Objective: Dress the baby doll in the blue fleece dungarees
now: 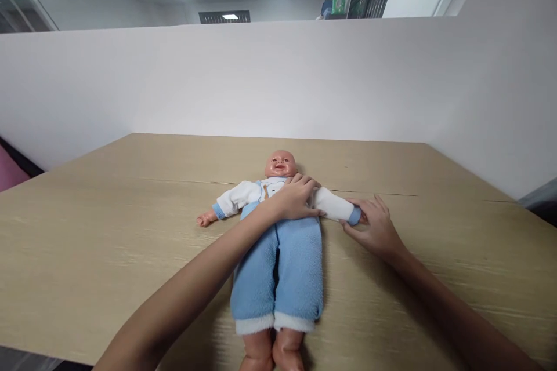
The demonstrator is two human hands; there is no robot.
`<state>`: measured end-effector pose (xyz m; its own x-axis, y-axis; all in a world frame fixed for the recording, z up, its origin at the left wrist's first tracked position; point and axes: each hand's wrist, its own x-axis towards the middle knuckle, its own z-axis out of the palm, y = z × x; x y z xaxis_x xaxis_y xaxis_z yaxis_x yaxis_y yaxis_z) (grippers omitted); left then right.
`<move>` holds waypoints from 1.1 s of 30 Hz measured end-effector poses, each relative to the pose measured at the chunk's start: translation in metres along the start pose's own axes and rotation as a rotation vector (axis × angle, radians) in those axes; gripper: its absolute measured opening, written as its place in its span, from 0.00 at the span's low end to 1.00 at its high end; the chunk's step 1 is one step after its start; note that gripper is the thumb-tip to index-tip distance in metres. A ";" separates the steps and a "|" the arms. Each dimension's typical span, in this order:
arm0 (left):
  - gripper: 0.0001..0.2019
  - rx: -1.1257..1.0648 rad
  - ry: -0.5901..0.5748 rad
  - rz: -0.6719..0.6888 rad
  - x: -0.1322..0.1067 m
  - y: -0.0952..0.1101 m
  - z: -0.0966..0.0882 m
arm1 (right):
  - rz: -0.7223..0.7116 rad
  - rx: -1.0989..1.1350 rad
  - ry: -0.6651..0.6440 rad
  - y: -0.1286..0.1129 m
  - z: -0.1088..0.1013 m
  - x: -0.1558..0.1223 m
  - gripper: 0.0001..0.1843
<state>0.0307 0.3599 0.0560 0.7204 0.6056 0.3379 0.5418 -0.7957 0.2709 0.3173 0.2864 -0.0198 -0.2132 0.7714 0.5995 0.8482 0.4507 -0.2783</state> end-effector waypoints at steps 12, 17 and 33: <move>0.20 0.065 0.028 0.033 0.003 -0.007 0.016 | 0.306 0.511 -0.056 -0.014 0.000 -0.005 0.58; 0.14 -0.159 0.162 0.001 -0.001 -0.013 0.014 | 0.147 0.304 -0.161 -0.003 0.014 -0.009 0.33; 0.26 -1.182 0.763 -0.352 -0.034 -0.055 -0.002 | 0.387 1.187 -0.288 -0.125 0.061 0.046 0.15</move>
<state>-0.0247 0.3827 0.0313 0.0222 0.9227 0.3849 -0.2998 -0.3611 0.8830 0.1718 0.2925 -0.0031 -0.2736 0.9433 0.1882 -0.0413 0.1840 -0.9821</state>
